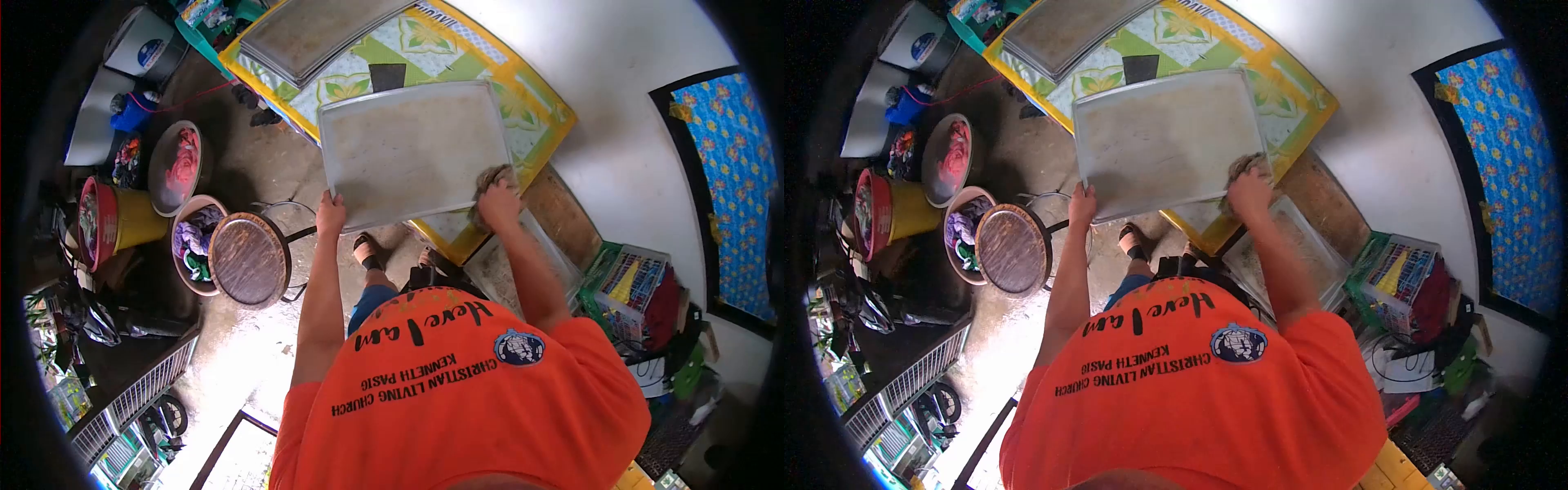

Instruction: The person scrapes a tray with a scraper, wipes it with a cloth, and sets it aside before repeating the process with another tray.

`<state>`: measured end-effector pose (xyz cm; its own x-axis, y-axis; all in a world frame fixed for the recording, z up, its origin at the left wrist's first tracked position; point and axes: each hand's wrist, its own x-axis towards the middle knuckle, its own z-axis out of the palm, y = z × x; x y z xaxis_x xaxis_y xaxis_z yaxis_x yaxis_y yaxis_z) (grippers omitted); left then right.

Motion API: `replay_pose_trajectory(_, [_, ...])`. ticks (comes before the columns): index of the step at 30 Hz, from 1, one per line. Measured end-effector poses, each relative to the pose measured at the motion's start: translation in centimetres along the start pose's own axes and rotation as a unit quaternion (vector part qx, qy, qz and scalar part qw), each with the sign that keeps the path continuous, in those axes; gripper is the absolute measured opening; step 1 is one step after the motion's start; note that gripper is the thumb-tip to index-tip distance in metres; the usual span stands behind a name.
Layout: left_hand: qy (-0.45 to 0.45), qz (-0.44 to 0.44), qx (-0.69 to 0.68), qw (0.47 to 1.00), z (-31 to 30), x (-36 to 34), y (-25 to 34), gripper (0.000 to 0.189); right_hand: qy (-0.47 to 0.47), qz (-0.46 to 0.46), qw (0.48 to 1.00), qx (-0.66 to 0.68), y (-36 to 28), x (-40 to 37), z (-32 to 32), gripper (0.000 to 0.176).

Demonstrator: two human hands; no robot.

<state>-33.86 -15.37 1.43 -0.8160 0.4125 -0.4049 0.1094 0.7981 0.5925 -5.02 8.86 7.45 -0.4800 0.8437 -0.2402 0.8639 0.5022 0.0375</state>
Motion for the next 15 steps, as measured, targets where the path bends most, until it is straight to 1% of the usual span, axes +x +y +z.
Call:
replay_pose_trajectory(3, [-0.01, 0.031, -0.027, 0.999, -0.5, 0.5, -0.4, 0.042, 0.017, 0.015, 1.0, 0.014, -0.3, -0.2, 1.0, 0.025])
replay_pose_trajectory(4, [-0.011, 0.046, -0.033, 0.998, -0.5, 0.9, -0.8, 0.042, 0.038, 0.009, 0.999, 0.001, -0.1, 0.6, 1.0, 0.025])
replay_pose_trajectory(6, [-0.013, 0.076, -0.043, 0.996, -0.3, 1.3, -1.6, 0.043, 0.077, -0.004, 0.997, -0.024, 1.0, 3.7, 0.8, 0.025])
replay_pose_trajectory(9, [-0.018, 0.078, -0.023, 0.997, -0.3, 1.7, -1.7, 0.044, 0.103, -0.05, 0.993, -0.024, 1.7, 8.6, -0.5, 0.024])
replay_pose_trajectory(12, [-0.019, 0.098, -0.059, 0.993, 0.4, 2.4, -3.0, 0.045, 0.095, -0.091, 0.991, -0.012, 1.5, 13.5, -1.5, 0.025])
replay_pose_trajectory(15, [-0.041, 0.087, -0.071, 0.993, -1.8, 0.1, 0.3, 0.045, 0.096, -0.114, 0.989, -0.008, 0.0, 17.9, -3.1, 0.025])
